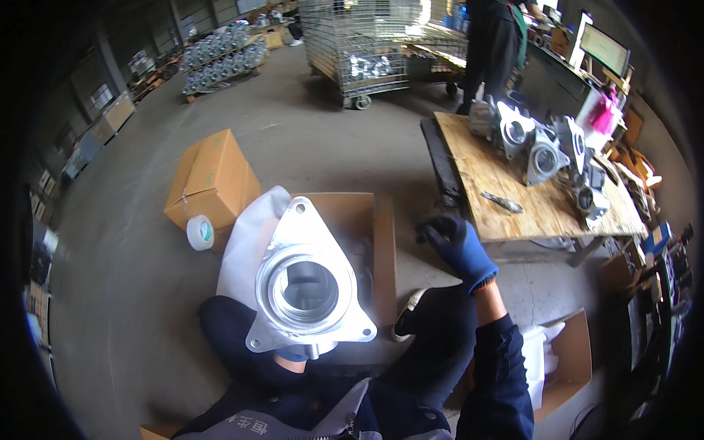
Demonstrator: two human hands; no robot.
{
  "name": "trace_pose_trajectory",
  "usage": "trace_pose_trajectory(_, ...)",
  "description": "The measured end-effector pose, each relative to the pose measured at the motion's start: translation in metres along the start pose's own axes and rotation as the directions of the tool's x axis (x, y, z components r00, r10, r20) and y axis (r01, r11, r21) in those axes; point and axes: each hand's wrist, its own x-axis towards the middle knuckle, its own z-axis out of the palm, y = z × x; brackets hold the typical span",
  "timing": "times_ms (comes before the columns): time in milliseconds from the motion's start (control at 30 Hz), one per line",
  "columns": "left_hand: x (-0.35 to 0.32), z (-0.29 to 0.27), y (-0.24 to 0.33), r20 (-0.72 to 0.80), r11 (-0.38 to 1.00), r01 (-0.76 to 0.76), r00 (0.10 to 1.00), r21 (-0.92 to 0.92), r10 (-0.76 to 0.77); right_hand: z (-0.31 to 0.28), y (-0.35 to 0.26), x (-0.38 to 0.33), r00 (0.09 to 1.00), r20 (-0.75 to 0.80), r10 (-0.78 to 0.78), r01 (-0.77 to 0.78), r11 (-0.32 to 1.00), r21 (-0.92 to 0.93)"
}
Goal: The person opens a cardboard box, lines it with foam, and packs several metal parts one by one. They handle each part, rotate it, and place it into the box, then cover the contents with foam.
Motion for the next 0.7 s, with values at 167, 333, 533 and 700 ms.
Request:
trace_pose_trajectory(167, -0.017, -0.004, 0.003, -0.039, 0.996, -0.081, 0.996, 0.023, 0.082, 0.031, 0.048, -0.021, 0.965, -0.058, 0.255, -0.249, 0.965, 0.086)
trace_pose_trajectory(333, -0.019, -0.005, 0.001, -0.066, 0.993, -0.105, 0.992, 0.049, 0.108, 0.027, 0.057, -0.023, 0.970, -0.018, 0.243, -0.241, 0.967, 0.077)
trace_pose_trajectory(533, -0.020, 0.001, -0.002, -0.071, 0.989, -0.123, 0.989, 0.084, 0.129, 0.033, 0.056, -0.030, 0.966, -0.038, 0.257, -0.257, 0.966, 0.000)
trace_pose_trajectory(700, -0.010, 0.010, -0.004, -0.059, 0.989, -0.098, 0.993, 0.108, 0.105, 0.035, 0.014, -0.045, 0.991, -0.095, 0.096, -0.089, 0.993, 0.078)
